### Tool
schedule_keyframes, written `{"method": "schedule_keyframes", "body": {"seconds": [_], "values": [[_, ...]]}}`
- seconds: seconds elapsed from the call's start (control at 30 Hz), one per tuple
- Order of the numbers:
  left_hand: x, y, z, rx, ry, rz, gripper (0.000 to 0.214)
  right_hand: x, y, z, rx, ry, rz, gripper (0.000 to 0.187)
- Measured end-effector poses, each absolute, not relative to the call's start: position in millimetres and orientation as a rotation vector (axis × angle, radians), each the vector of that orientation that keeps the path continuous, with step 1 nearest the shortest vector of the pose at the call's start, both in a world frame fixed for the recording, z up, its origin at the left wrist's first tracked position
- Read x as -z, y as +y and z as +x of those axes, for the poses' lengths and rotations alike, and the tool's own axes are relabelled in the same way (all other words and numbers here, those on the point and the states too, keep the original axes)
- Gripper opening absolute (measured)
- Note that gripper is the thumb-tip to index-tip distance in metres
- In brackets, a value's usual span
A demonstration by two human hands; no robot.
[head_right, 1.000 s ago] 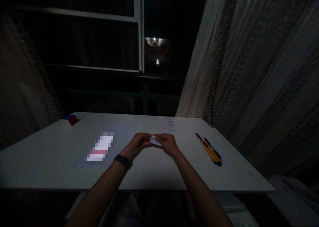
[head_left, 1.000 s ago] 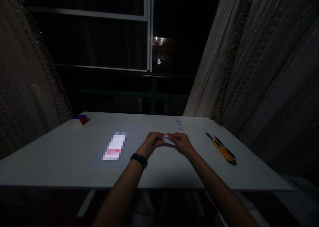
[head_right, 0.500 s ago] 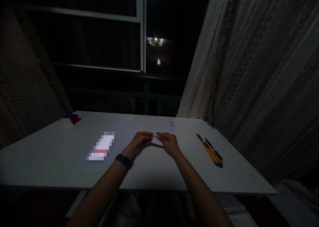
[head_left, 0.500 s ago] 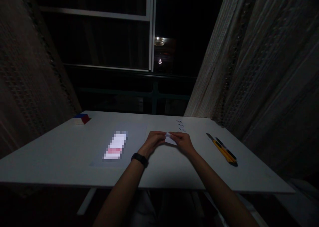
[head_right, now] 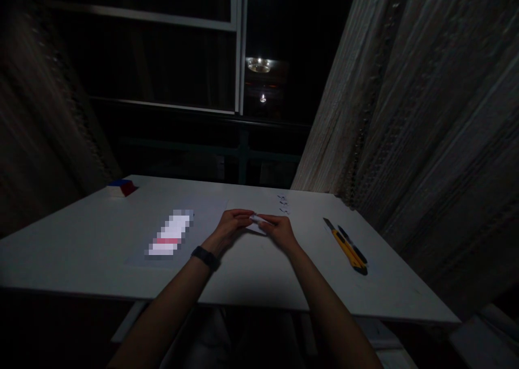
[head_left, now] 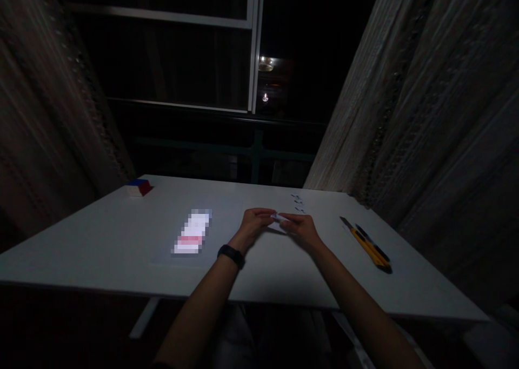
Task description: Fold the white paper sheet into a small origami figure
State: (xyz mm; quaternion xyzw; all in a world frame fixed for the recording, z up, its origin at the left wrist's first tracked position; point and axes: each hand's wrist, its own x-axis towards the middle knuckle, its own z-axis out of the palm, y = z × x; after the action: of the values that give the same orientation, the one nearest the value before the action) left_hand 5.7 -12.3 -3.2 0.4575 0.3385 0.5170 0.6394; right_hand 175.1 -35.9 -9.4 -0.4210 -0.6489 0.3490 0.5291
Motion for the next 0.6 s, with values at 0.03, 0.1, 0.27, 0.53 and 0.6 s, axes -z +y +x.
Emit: {"method": "schedule_keyframes", "body": {"seconds": [0.03,0.1,0.27,0.53,0.6], "values": [[3.1,-12.5,5.3,-1.186,0.768,1.044,0.029,9.6,-35.9,175.0,-0.849,-1.555,-1.001,0.033],[2.7,-13.1,4.7,-1.198,0.766,1.044,0.028,9.5,-36.2,174.6,-0.868,-1.560,-1.003,0.034],[1.7,-13.6,5.2,-1.201,0.794,1.054,0.029,6.8,-37.5,174.1,-0.846,-1.565,-1.029,0.033],[4.3,-12.4,6.2,-1.178,0.780,1.069,0.031,5.8,-36.1,175.0,-0.839,-1.516,-1.031,0.037],[4.6,-12.4,6.0,-1.164,0.756,1.082,0.034,6.4,-35.5,175.4,-0.839,-1.526,-1.027,0.038]]}}
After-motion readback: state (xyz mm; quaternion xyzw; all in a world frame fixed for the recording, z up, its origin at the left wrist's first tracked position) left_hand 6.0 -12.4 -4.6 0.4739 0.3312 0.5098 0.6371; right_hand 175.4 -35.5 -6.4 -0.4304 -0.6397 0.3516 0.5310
